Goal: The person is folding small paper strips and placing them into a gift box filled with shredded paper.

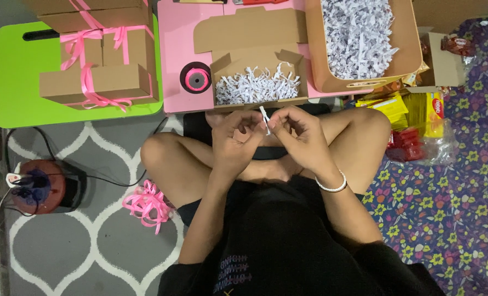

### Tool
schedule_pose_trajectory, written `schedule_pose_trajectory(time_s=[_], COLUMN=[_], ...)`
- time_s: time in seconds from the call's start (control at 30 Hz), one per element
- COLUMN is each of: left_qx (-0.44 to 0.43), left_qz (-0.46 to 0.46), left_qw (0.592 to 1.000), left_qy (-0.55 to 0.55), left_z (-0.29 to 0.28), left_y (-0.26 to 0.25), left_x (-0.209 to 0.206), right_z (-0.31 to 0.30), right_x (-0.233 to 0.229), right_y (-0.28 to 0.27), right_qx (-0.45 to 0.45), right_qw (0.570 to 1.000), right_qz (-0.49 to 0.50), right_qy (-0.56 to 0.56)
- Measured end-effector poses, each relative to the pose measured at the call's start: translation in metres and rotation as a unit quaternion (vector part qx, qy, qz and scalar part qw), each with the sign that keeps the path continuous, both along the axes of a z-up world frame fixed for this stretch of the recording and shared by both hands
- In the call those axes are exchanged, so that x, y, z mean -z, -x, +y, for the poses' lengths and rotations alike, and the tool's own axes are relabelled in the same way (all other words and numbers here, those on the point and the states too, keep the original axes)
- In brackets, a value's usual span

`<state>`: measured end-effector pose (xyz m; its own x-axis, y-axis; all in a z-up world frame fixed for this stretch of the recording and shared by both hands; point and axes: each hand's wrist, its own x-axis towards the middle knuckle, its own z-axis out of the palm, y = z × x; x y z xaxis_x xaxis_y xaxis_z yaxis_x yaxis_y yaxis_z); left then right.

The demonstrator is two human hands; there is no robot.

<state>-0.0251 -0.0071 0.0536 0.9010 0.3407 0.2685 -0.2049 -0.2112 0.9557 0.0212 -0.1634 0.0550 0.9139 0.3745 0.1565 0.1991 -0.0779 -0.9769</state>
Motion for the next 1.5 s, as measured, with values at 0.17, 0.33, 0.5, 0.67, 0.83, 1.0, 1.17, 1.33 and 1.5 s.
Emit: schedule_pose_trajectory(time_s=[0.17, 0.33, 0.5, 0.67, 0.83, 1.0, 1.17, 1.33, 1.5], left_qx=[-0.001, -0.046, 0.0, 0.011, 0.009, -0.015, -0.018, -0.034, -0.078], left_qz=[0.038, 0.044, -0.004, -0.008, -0.028, -0.042, -0.062, -0.088, -0.081], left_qw=[0.999, 0.997, 0.999, 0.998, 0.998, 0.996, 0.995, 0.988, 0.981], left_qy=[0.02, 0.045, -0.052, -0.063, -0.055, -0.075, -0.081, -0.123, -0.16], left_z=[0.0, -0.013, 0.008, 0.01, 0.009, 0.007, 0.006, 0.005, 0.008], left_y=[0.002, 0.0, -0.006, -0.012, -0.013, -0.016, -0.017, -0.013, -0.009], left_x=[0.002, -0.033, 0.006, -0.001, -0.009, -0.01, -0.004, -0.005, -0.015], right_z=[0.0, 0.001, 0.001, 0.008, 0.012, 0.014, 0.017, 0.014, 0.007], right_x=[-0.004, -0.008, -0.007, -0.008, -0.012, -0.008, -0.018, -0.012, -0.004], right_y=[0.001, -0.001, -0.004, -0.007, -0.012, -0.016, -0.012, -0.007, -0.007], right_qx=[0.004, 0.001, 0.007, 0.039, 0.052, 0.05, 0.026, 0.013, 0.011], right_qw=[1.0, 0.999, 0.998, 0.999, 0.997, 0.994, 0.995, 0.996, 0.998], right_qz=[-0.025, -0.044, -0.041, -0.014, -0.029, -0.047, -0.03, -0.012, 0.04], right_qy=[0.009, 0.021, 0.037, 0.017, 0.051, 0.081, 0.091, 0.09, 0.039])
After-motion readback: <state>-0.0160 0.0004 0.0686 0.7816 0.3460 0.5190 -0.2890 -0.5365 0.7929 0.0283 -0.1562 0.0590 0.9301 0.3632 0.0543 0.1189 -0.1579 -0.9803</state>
